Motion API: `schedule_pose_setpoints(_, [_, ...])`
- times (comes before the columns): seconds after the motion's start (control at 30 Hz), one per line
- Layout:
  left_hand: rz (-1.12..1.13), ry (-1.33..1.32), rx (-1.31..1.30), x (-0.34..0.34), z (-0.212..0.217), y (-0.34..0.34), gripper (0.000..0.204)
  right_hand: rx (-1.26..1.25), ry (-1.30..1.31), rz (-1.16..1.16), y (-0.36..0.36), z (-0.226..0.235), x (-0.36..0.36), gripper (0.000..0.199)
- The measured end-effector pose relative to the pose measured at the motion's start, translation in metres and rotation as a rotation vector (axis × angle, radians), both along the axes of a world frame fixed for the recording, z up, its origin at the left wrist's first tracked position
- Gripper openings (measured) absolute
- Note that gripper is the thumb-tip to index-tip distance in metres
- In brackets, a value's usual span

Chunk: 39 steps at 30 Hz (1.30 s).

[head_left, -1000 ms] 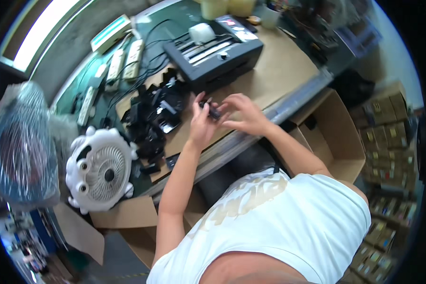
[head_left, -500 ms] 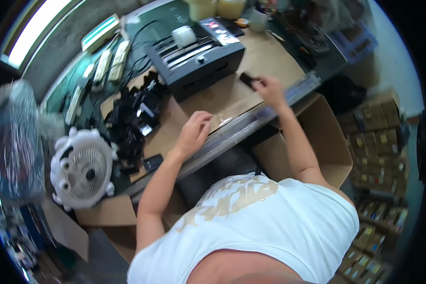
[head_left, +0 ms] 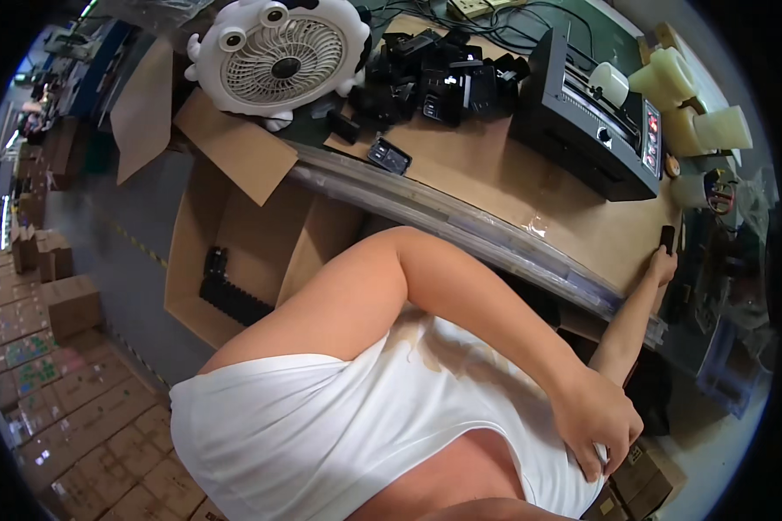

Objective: Assembling small electronic components and placing them into a large cardboard box.

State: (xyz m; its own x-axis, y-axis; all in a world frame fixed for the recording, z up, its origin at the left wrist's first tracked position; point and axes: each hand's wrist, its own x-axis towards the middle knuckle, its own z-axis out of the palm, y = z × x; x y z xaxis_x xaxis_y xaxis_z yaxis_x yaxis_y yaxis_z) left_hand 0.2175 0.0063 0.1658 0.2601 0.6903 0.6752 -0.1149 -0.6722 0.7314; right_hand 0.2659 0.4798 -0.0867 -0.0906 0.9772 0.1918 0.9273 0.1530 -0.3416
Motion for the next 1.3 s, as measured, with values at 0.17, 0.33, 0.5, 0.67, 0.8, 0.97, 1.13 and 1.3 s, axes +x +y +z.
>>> schedule_pose_setpoints(0.17, [-0.104,0.183,-0.009,0.019,-0.006,0.032,0.024,-0.067,0.119,0.046,-0.005,0.003,-0.015,0.07])
schedule_pose_setpoints(0.33, [0.298,0.476,0.063,0.031,-0.003,0.036,0.019,-0.018,0.221,-0.013,0.017,-0.002,-0.012,0.072])
schedule_pose_setpoints(0.5, [0.847,0.751,-0.154,-0.111,-0.069,-0.042,0.024,0.419,0.344,0.158,0.005,0.008,0.022,0.035])
schedule_pose_setpoints(0.67, [1.341,1.073,-0.59,-0.237,-0.115,-0.169,0.026,0.44,0.684,0.76,-0.169,0.103,-0.08,0.024])
schedule_pose_setpoints(0.8, [1.145,1.366,-0.647,-0.267,-0.115,-0.204,0.032,0.554,0.637,0.813,-0.218,0.131,-0.119,0.028])
schedule_pose_setpoints(0.97, [0.972,1.34,-0.702,-0.275,-0.118,-0.192,0.033,0.537,0.507,0.697,-0.224,0.116,-0.143,0.027])
schedule_pose_setpoints(1.13, [1.112,1.247,-0.654,-0.262,-0.104,-0.177,0.033,0.721,0.36,0.618,-0.225,0.125,-0.147,0.026])
schedule_pose_setpoints(1.3, [0.989,0.219,-0.698,-0.235,-0.1,-0.139,0.029,0.652,0.674,0.544,-0.259,0.107,-0.139,0.022])
